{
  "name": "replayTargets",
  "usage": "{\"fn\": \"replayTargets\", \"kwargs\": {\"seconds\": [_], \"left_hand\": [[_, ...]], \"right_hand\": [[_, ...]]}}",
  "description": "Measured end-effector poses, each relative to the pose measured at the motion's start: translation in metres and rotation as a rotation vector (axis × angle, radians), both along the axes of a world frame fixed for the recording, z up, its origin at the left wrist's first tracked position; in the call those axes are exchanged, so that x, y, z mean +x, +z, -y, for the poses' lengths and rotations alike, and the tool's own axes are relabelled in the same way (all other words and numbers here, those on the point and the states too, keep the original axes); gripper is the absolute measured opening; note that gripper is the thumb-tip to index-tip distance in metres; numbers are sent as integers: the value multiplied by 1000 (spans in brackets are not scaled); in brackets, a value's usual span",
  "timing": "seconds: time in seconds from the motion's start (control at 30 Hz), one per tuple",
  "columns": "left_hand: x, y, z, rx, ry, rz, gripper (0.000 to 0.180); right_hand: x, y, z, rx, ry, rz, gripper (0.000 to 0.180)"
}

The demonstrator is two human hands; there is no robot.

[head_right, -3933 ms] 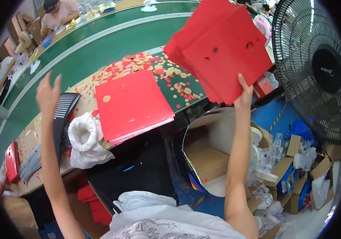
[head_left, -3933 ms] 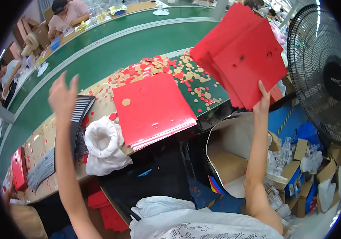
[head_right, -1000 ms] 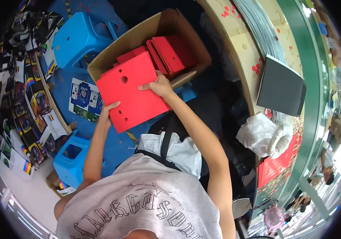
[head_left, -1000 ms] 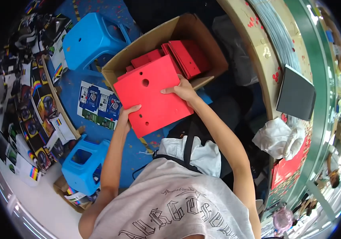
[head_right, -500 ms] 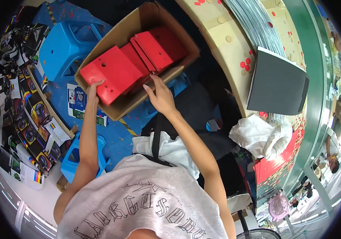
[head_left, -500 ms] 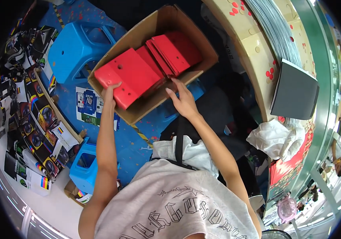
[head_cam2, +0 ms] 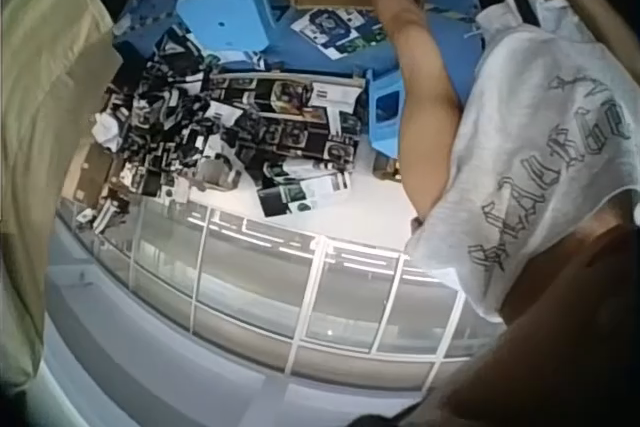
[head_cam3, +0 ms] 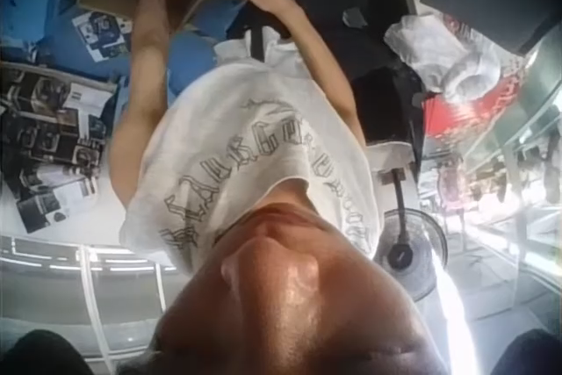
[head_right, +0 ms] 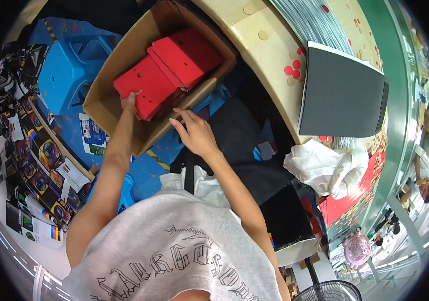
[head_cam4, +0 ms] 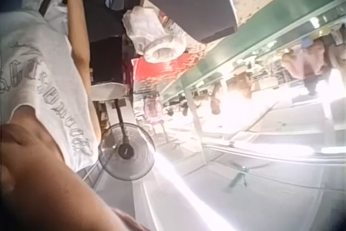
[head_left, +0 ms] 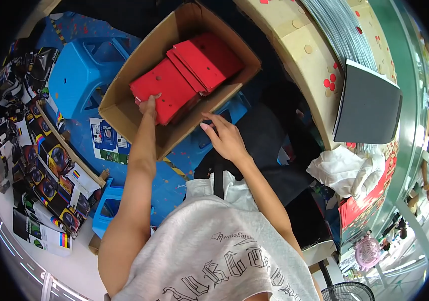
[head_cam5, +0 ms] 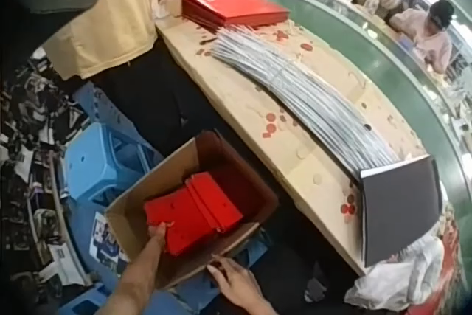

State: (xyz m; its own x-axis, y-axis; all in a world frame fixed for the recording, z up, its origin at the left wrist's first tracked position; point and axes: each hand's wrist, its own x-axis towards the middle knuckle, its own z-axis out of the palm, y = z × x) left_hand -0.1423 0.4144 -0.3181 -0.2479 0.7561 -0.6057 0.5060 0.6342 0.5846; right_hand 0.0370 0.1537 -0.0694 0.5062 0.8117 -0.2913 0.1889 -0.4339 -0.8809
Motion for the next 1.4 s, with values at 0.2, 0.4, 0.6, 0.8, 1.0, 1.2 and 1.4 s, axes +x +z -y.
{"fn": "replayTargets", "kwargs": {"seconds": [0.2,0.4,0.6,0.8,1.0,1.2,1.4], "left_hand": [[-4,-50,24,41,-165,-206,116],[-22,-76,4,-291,-209,10,118],[-5,-58,34,-70,-169,-315,122],[-42,-98,21,194,-162,-47,130],[-58,-127,51,288,-58,407,121],[-51,-114,63,75,-45,430,112],[-63,-106,34,126,-75,318,114]], "right_hand": [[3,-5,7,-57,11,21,38],[4,4,14,-84,-1,-13,35],[1,2,28,-52,-9,187,32],[-4,11,22,-77,-21,181,31],[-6,0,6,-203,-6,155,31],[-7,-10,-11,-206,-4,209,36],[-12,-3,-19,-121,61,222,36]]}}
